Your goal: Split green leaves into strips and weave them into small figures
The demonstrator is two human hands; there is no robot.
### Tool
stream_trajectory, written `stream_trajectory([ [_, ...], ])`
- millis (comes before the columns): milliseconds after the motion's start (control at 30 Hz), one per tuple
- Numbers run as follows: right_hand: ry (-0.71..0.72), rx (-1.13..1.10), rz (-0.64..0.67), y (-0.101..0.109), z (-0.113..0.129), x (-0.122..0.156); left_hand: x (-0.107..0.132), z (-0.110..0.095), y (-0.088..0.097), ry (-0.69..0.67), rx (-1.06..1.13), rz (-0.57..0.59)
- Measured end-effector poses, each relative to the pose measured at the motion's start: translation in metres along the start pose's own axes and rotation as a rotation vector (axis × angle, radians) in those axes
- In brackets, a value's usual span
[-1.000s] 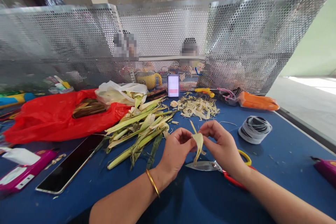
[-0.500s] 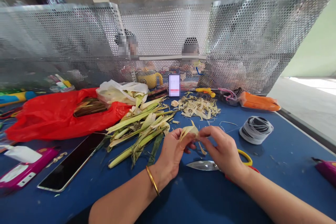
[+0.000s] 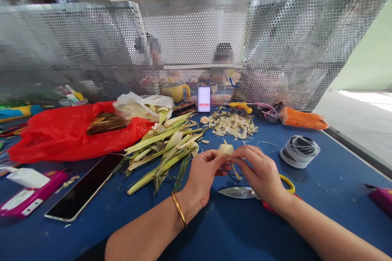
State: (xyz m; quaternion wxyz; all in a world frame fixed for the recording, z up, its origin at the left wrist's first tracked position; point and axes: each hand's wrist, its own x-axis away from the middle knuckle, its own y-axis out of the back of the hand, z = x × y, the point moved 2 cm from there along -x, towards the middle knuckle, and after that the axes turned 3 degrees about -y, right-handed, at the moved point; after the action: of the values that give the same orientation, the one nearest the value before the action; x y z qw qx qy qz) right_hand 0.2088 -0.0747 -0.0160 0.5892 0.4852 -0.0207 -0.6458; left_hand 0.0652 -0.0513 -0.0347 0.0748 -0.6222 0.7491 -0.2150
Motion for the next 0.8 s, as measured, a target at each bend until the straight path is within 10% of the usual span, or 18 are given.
stream_trajectory([
  [333,-0.366,-0.296,0.056,-0.0059,-0.0069,0.0010,0.0032,0.0010,-0.0033,-0.186,-0.164,-0.025],
  [800,-0.363,-0.310,-0.014,-0.0073,-0.0075,0.0014,0.0026,0.0015,-0.0031,-0.147,-0.144,-0.011],
])
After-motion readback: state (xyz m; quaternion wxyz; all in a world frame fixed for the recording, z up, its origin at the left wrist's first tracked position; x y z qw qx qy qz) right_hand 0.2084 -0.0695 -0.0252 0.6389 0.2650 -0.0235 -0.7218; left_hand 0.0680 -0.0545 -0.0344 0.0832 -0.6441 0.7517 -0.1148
